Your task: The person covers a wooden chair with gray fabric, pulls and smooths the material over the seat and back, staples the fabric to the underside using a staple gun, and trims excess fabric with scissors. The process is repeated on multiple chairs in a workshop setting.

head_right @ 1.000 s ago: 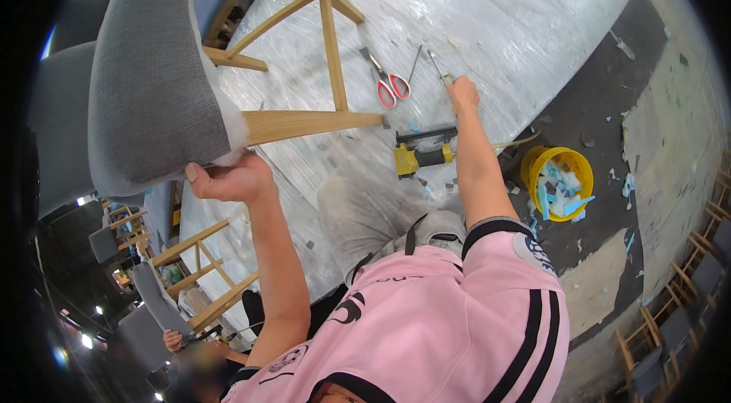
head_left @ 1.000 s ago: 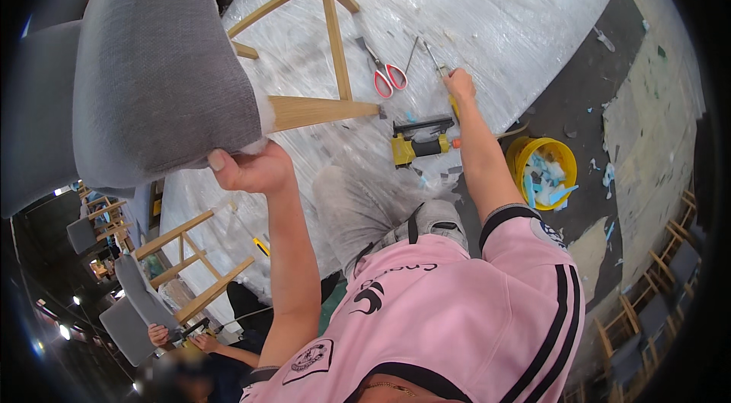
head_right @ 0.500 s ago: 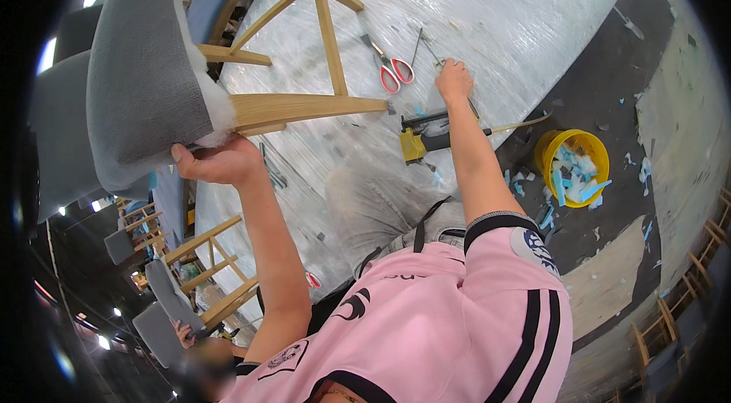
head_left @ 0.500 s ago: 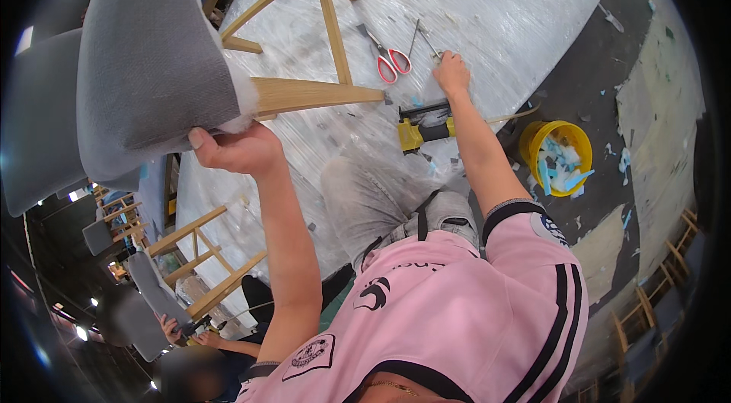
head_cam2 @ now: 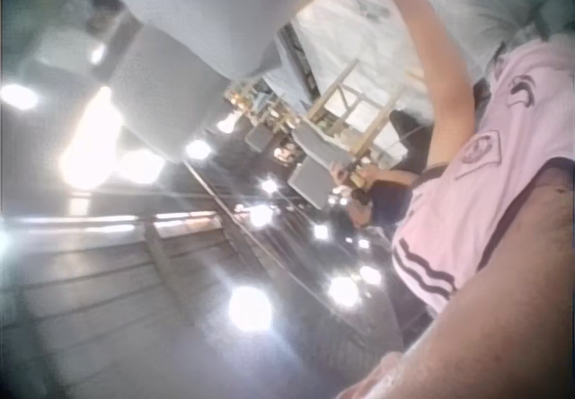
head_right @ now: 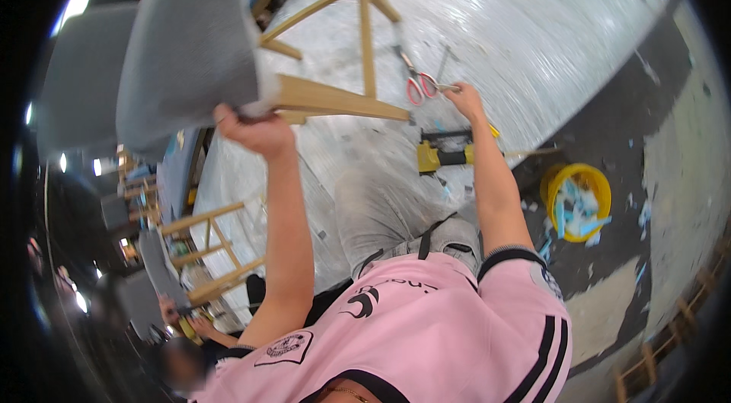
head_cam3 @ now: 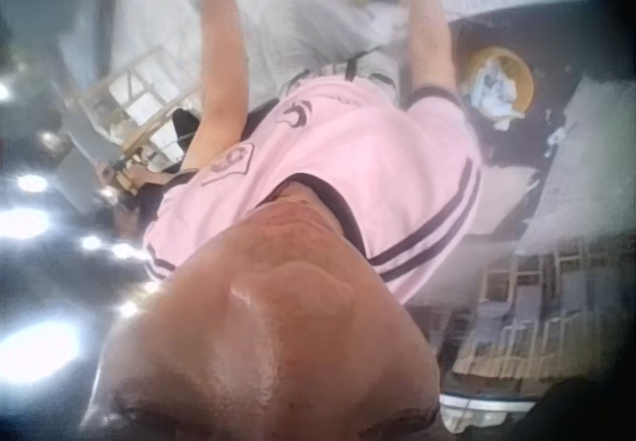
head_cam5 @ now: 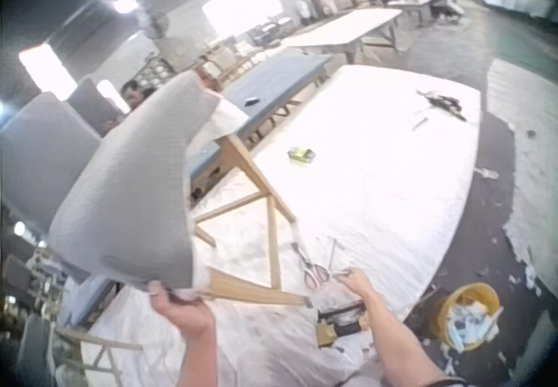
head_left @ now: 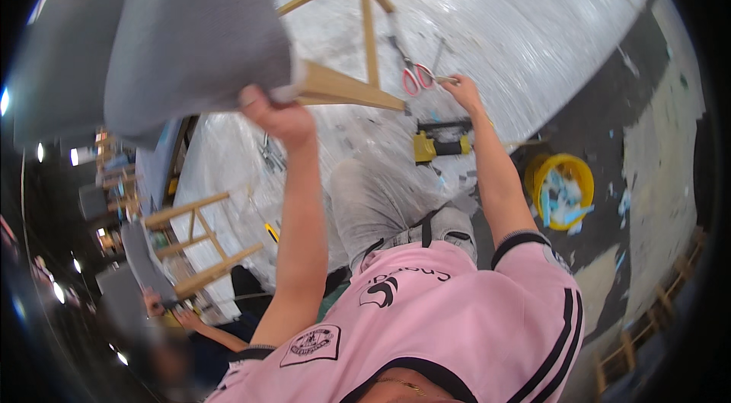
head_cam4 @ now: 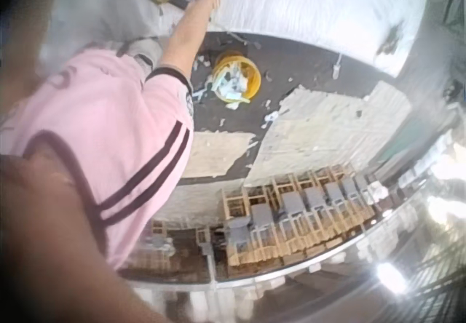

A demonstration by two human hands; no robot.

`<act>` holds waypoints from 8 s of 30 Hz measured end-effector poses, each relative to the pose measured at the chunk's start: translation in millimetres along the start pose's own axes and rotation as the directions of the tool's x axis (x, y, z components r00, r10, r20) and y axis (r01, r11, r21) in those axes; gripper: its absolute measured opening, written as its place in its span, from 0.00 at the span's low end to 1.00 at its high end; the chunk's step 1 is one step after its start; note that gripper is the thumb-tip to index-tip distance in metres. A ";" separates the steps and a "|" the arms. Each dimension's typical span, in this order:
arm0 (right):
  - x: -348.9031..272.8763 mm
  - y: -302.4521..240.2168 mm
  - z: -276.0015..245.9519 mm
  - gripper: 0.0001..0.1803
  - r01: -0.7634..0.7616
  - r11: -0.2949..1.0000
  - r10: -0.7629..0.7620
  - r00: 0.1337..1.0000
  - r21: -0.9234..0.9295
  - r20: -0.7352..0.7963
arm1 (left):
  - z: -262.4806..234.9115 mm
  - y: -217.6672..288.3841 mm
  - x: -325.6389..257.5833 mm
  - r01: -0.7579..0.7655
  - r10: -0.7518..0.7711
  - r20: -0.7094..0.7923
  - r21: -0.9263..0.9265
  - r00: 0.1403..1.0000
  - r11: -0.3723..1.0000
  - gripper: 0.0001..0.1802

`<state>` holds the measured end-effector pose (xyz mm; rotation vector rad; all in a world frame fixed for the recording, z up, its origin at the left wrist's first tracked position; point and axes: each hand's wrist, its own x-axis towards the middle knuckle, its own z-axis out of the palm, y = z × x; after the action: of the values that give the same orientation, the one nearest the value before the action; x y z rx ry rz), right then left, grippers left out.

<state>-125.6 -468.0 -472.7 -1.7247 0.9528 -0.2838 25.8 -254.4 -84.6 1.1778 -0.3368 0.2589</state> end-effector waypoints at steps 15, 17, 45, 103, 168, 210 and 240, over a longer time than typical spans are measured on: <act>-178.8 -408.8 -73.2 0.14 0.670 0.456 -0.630 0.708 0.586 -0.319 | 15.8 36.7 -13.6 0.028 -0.020 0.285 -0.025 0.958 0.999 0.30; -188.9 -428.7 -76.8 0.13 0.786 0.415 -0.732 0.587 0.457 -0.346 | 17.9 46.4 -12.8 0.065 -0.054 0.287 -0.029 0.957 0.997 0.27; -194.4 -467.1 -73.7 0.10 0.885 0.453 -0.855 0.465 0.106 -0.229 | 26.4 47.7 -7.6 0.018 0.023 0.226 -0.178 0.974 0.984 0.12; -159.2 -415.2 12.9 0.25 0.565 0.223 -0.557 0.742 0.795 -0.372 | 63.7 163.3 69.1 -0.911 0.316 0.873 0.408 0.371 -0.058 0.36; -148.6 -402.5 0.5 0.24 0.540 0.282 -0.669 0.703 0.793 -0.241 | 7.8 35.3 -15.9 0.121 -0.097 0.190 -0.115 0.977 0.986 0.24; -151.7 -388.6 -89.2 0.12 0.632 0.473 -0.524 0.762 0.614 -0.380 | 22.7 20.6 -22.2 0.044 -0.033 0.193 -0.053 0.981 0.998 0.35; -211.0 -460.3 -80.1 0.09 0.887 0.462 -0.839 0.440 0.008 -0.319 | 30.9 54.6 -12.6 -0.009 0.014 0.182 -0.031 0.983 0.999 0.13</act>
<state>-102.7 -333.8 21.5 -1.9041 0.0784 -1.2939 -9.8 -263.6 -32.2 1.1725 -0.5064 0.1553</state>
